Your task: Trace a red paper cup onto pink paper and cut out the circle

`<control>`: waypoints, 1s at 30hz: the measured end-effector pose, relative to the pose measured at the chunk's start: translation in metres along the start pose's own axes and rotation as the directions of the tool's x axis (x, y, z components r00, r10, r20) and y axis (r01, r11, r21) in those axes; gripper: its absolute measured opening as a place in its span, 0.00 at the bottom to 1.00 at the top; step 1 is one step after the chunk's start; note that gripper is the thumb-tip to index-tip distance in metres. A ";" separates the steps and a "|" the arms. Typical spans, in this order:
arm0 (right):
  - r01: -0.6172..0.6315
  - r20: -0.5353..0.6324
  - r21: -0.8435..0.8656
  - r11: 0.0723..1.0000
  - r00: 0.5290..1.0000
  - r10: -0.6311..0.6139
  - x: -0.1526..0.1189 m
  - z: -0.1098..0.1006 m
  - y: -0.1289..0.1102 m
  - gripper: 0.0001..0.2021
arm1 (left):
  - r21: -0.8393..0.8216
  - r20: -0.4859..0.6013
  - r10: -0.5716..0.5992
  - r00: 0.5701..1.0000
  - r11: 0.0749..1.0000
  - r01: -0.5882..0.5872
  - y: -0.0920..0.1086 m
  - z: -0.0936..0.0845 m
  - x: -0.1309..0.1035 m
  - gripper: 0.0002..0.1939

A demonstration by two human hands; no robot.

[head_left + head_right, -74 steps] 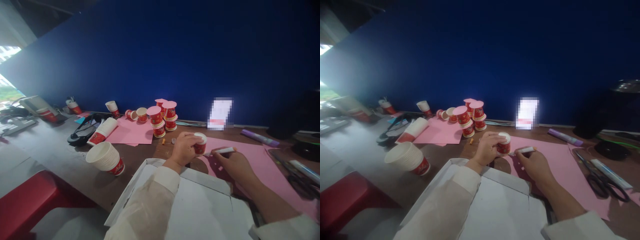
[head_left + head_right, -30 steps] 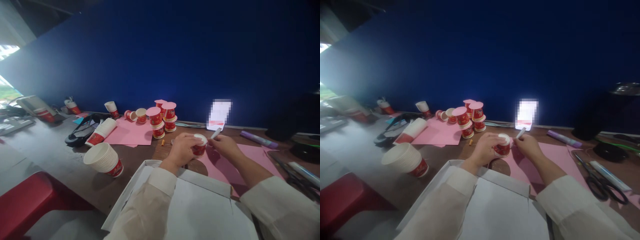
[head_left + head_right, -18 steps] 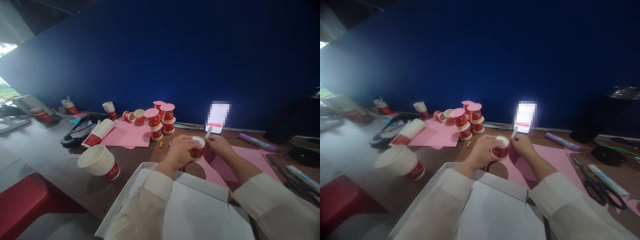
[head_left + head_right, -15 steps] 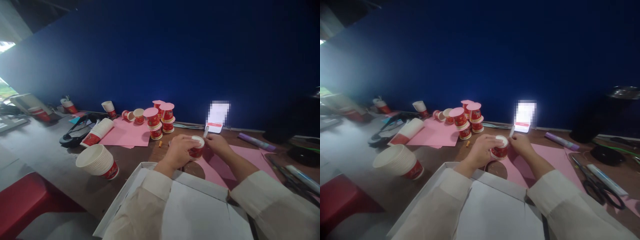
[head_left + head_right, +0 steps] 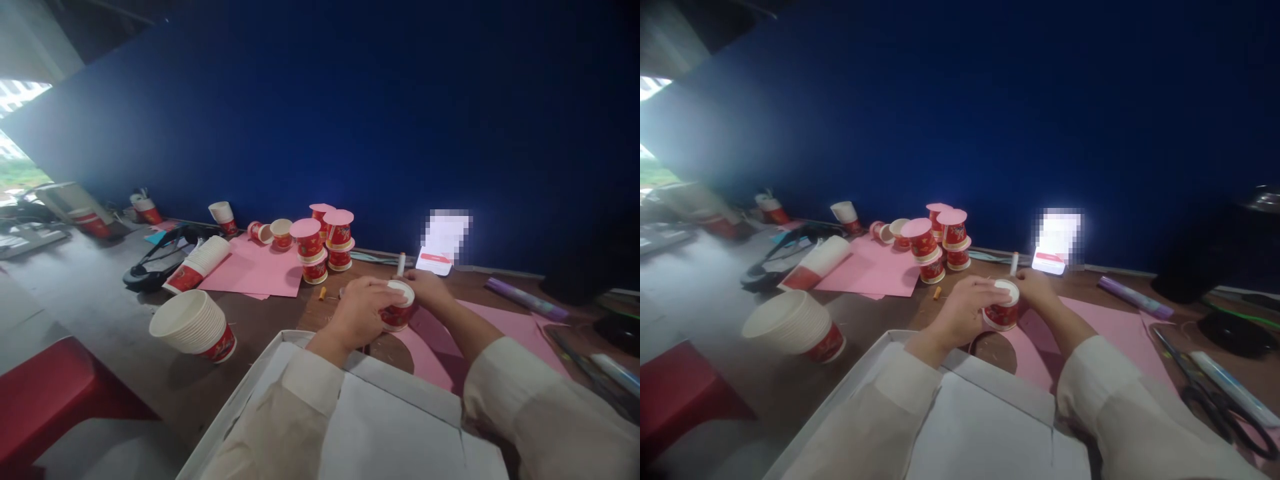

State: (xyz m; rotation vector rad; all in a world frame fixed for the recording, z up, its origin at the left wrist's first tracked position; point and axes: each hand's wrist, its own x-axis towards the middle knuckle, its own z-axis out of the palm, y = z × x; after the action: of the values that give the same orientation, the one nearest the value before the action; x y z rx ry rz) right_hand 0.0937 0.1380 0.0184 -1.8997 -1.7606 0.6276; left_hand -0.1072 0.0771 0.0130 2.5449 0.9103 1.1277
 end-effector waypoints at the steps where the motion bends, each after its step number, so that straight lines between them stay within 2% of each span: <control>1: 0.002 0.002 0.015 1.000 1.000 -0.002 0.002 0.001 0.000 0.19 | -0.007 -0.002 0.003 1.000 1.000 -0.003 0.000 0.000 0.000 0.15; 7: -0.005 0.044 0.138 0.990 0.999 -0.001 0.008 0.007 0.002 0.19 | -0.022 -0.008 0.020 1.000 1.000 -0.020 -0.001 0.000 0.000 0.18; 14: -0.088 0.223 0.191 0.978 0.974 0.044 0.013 0.008 -0.005 0.16 | 0.015 0.003 0.013 1.000 1.000 -0.013 0.003 -0.002 0.000 0.18; 23: -0.062 0.285 0.273 0.960 0.958 -0.019 0.018 0.000 -0.014 0.17 | -0.023 -0.036 0.031 0.999 0.999 -0.032 0.003 -0.003 -0.002 0.17; 30: -0.013 0.335 0.300 0.954 0.938 -0.092 0.023 0.005 -0.017 0.16 | -0.012 0.005 -0.010 1.000 1.000 0.011 0.003 -0.003 -0.002 0.19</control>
State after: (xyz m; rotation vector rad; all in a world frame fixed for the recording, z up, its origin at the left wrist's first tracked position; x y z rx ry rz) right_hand 0.0788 0.1620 0.0244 -1.6129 -1.7796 1.2020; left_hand -0.1090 0.0735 0.0146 2.5296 0.9123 1.1206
